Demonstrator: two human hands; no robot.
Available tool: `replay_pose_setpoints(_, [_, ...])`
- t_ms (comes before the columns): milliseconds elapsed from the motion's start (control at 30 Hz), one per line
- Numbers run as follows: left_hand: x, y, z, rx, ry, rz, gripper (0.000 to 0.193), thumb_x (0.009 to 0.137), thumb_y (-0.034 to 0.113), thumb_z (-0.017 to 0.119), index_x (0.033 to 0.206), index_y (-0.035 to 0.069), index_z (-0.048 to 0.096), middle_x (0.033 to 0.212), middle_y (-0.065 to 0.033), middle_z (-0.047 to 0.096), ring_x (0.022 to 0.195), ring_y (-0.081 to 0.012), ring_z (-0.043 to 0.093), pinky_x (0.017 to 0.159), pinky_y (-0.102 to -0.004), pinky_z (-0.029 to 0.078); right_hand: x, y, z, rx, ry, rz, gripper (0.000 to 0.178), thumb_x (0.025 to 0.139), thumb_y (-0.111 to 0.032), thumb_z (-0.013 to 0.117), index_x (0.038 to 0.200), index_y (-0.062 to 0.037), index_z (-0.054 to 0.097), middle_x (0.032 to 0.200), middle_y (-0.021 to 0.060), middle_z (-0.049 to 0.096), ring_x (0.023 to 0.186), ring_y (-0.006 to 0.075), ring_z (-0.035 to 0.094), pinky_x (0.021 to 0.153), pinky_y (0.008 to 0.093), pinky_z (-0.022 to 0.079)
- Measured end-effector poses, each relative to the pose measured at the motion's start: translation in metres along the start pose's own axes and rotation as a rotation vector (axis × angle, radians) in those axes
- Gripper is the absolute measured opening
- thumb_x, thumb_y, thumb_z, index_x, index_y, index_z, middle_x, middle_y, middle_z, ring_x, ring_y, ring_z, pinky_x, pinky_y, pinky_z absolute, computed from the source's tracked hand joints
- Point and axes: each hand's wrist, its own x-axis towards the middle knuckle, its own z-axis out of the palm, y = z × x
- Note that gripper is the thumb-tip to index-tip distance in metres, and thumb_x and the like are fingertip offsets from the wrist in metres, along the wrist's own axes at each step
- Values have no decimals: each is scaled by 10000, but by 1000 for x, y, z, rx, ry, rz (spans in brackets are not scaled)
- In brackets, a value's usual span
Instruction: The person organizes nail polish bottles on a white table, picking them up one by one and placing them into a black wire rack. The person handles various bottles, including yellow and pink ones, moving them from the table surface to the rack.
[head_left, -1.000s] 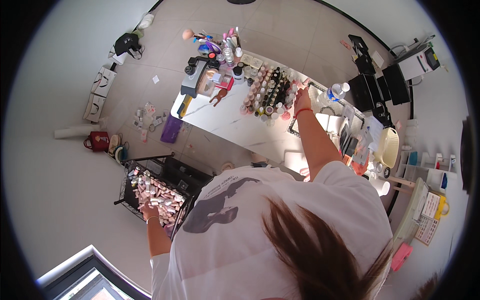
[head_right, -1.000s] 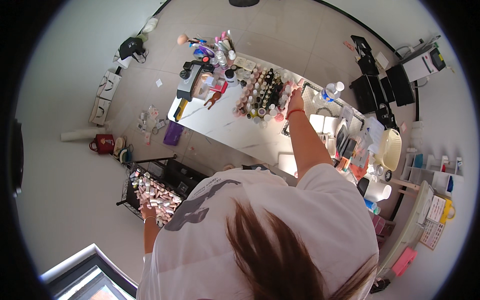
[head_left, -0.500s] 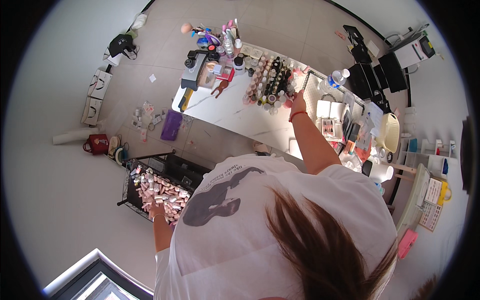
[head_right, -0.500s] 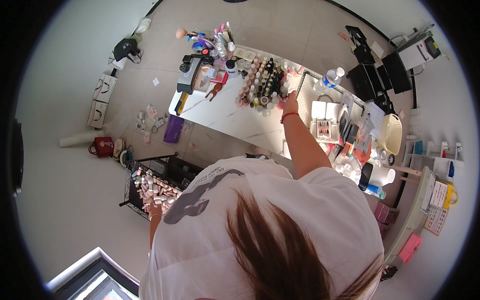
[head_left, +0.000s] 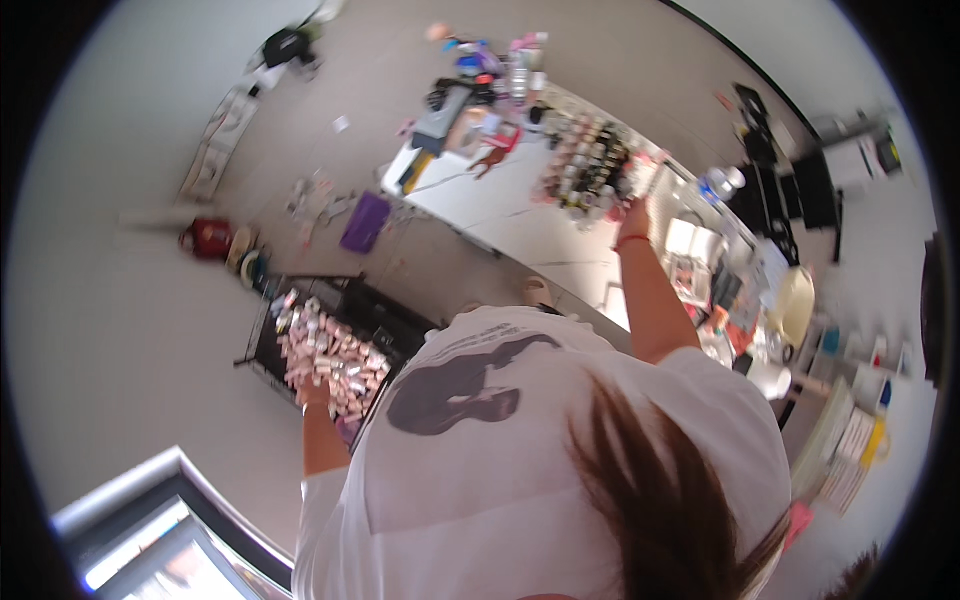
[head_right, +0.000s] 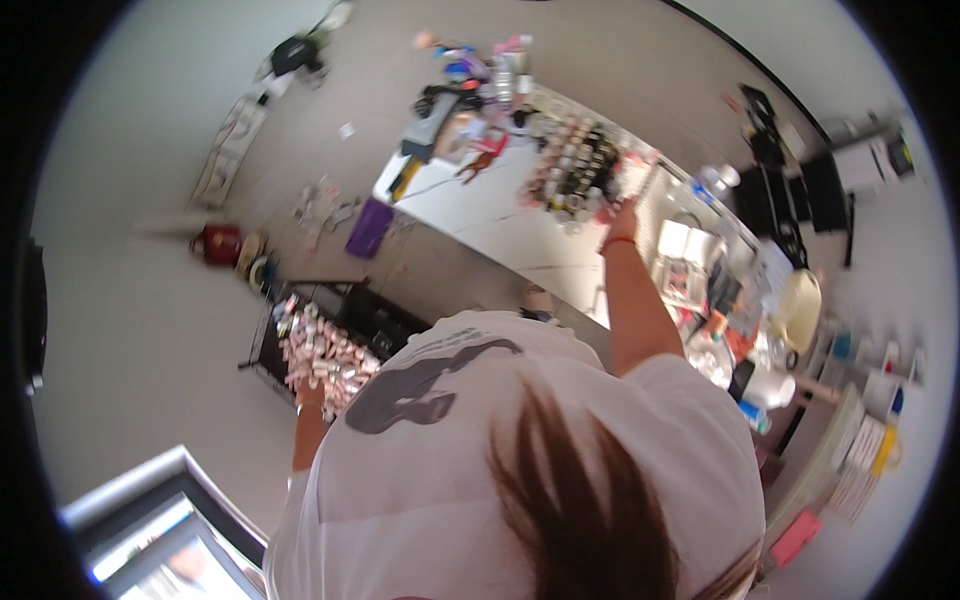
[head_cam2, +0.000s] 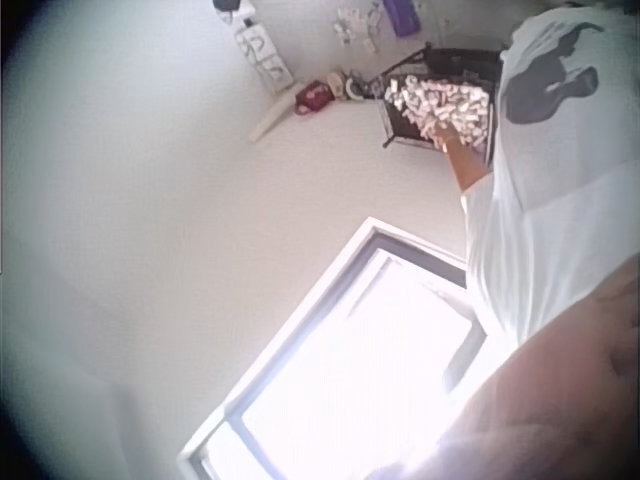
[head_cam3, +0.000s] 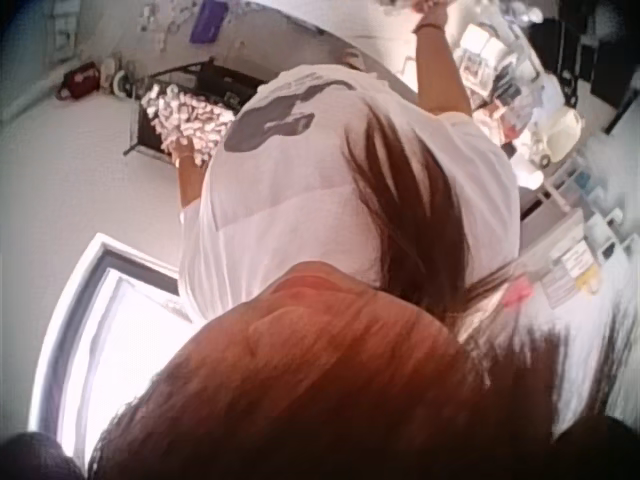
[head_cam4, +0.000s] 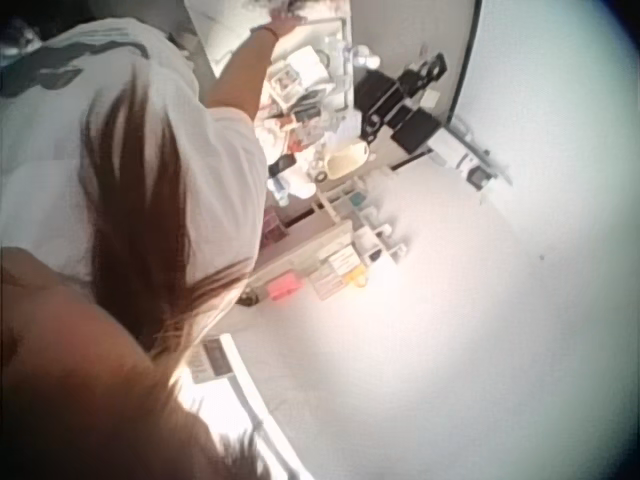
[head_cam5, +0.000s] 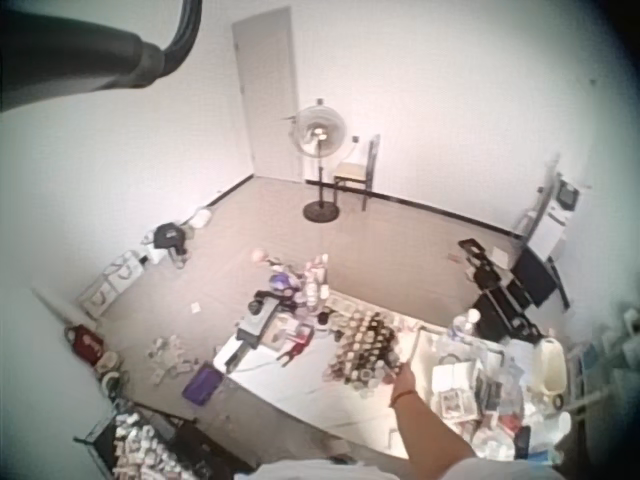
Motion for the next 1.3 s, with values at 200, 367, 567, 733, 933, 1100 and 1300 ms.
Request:
replay_pose_setpoints(200, [0,-24,14,-249,282,90,571,770,317,740,1258,59,595,1266,-222,610,1192,-401,564,1017,-484,461,-54,-37,15,-190,-26,55,464,1061,-396,348,1326,-51,511,1279,109,586,1137,240,562,987,400,449])
replay_pose_setpoints(367, [-12,-23,3,-342,333,31,504,756,264,744,1219,102,632,1220,-192,636,1150,-371,589,1000,-468,470,-81,-60,-15,-501,-64,-201,540,1016,-422,440,1306,25,527,1287,124,588,1178,245,535,1038,344,390])
replay_pose_setpoints(567, [1,-6,6,-412,417,-79,654,823,234,696,1423,150,450,1298,-172,612,1216,-398,537,1029,-488,442,-158,-47,18,-835,-380,-471,284,1008,-224,509,1118,14,619,1017,89,650,944,183,600,877,310,473])
replay_pose_setpoints(733, [34,-21,21,-318,310,-192,571,859,318,668,1392,192,507,1251,-175,639,1136,-385,605,960,-486,497,-214,-20,58,-819,-719,-250,242,1009,-261,547,1105,-69,658,974,30,683,881,120,626,751,264,471])
replay_pose_setpoints(933, [42,-18,6,-428,255,-174,320,852,294,672,1114,111,682,1033,-142,717,971,-332,682,862,-440,533,-248,-12,81,-902,-899,-77,182,986,-187,573,1070,-59,671,929,15,685,820,97,617,715,242,462])
replay_pose_setpoints(1100, [13,-6,-26,-569,374,56,231,828,237,728,984,69,696,898,-126,723,845,-293,698,768,-390,543,-274,-10,94,-898,-1049,-32,159,964,-117,599,1093,-37,646,924,15,673,813,96,607,730,230,467])
replay_pose_setpoints(1300, [-59,77,-128,-668,371,393,164,809,120,761,919,33,674,846,-115,702,774,-248,684,704,-337,536,-342,-24,163,-991,-1436,-372,219,876,-99,701,1080,-38,652,841,42,647,735,127,591,679,266,497])
